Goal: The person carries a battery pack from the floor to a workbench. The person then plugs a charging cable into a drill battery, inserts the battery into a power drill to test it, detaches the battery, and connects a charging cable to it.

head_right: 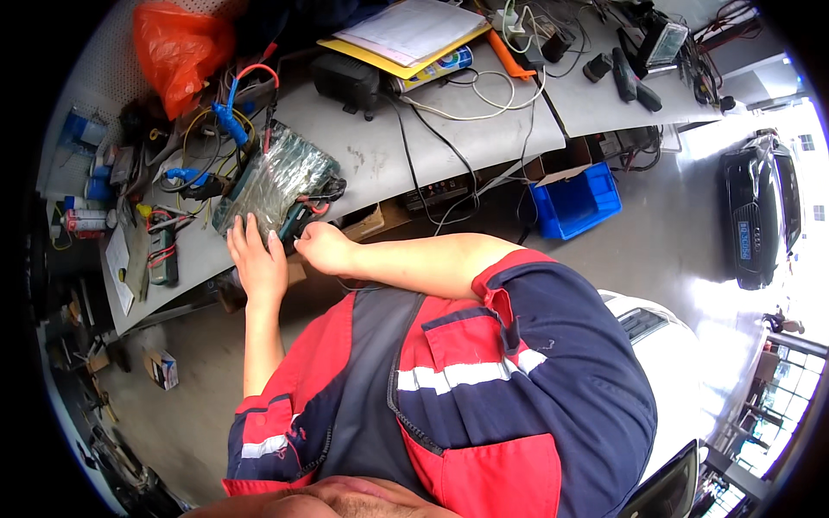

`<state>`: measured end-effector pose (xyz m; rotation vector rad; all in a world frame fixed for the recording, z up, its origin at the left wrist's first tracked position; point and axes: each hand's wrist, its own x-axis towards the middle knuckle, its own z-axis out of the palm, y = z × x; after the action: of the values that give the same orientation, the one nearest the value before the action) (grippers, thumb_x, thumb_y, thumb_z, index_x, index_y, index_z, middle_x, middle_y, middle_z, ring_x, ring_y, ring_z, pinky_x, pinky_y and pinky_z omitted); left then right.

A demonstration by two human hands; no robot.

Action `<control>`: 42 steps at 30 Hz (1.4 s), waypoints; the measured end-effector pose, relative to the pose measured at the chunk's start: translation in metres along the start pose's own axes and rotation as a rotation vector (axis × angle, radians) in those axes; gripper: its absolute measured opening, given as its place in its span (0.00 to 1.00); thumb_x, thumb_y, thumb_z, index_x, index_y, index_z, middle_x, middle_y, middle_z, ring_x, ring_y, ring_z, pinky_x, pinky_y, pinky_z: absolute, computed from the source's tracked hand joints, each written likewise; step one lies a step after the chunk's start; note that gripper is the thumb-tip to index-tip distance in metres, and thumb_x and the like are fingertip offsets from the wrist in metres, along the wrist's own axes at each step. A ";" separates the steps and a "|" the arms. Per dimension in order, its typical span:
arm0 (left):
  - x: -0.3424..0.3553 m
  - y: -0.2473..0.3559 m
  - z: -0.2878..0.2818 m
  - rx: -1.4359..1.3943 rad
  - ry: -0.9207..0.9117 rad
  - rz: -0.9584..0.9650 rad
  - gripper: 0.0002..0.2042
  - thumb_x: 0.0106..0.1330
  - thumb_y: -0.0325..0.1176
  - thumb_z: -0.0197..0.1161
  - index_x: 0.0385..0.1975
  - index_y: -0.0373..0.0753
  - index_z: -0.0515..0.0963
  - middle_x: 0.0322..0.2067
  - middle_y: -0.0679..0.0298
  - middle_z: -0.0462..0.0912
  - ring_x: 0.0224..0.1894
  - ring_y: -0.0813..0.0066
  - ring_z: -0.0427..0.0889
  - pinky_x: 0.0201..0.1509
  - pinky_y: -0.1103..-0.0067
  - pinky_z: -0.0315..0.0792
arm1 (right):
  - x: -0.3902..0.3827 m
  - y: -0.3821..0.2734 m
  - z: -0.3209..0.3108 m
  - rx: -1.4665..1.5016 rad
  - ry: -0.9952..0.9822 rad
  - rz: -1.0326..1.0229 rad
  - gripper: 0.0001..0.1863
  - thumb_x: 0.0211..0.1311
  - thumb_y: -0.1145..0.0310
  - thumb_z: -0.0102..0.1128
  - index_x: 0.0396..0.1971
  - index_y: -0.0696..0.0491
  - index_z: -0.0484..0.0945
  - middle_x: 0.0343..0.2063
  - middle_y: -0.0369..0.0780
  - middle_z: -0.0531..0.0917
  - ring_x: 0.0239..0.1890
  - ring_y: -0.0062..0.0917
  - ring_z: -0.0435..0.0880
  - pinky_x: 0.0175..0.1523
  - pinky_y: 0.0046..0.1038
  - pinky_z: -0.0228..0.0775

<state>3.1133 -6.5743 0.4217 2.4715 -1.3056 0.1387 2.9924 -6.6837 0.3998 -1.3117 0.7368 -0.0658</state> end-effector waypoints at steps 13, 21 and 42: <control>-0.001 0.005 -0.003 -0.010 -0.013 -0.042 0.27 0.69 0.38 0.55 0.66 0.34 0.64 0.68 0.43 0.59 0.71 0.38 0.53 0.74 0.56 0.52 | -0.056 -0.069 -0.130 -0.805 -0.664 -0.257 0.18 0.70 0.57 0.54 0.40 0.60 0.77 0.34 0.46 0.85 0.39 0.35 0.84 0.46 0.36 0.73; 0.006 0.001 -0.004 -0.213 0.061 -0.140 0.24 0.67 0.32 0.59 0.61 0.30 0.68 0.63 0.43 0.68 0.66 0.44 0.65 0.71 0.61 0.58 | -0.119 -0.099 -0.336 -0.302 0.392 -0.153 0.15 0.67 0.64 0.58 0.47 0.59 0.78 0.24 0.32 0.77 0.24 0.16 0.75 0.30 0.22 0.68; 0.050 0.387 0.047 -1.288 -0.712 -0.184 0.10 0.73 0.28 0.52 0.49 0.33 0.75 0.42 0.60 0.82 0.48 0.74 0.80 0.57 0.76 0.72 | -0.091 -0.061 -0.628 -0.765 1.141 0.100 0.39 0.56 0.44 0.66 0.54 0.63 0.68 0.43 0.55 0.82 0.49 0.47 0.83 0.55 0.40 0.75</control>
<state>2.8225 -6.8303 0.4874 1.4471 -0.8499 -1.2872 2.6142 -7.1939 0.4533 -1.9410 1.9245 -0.5227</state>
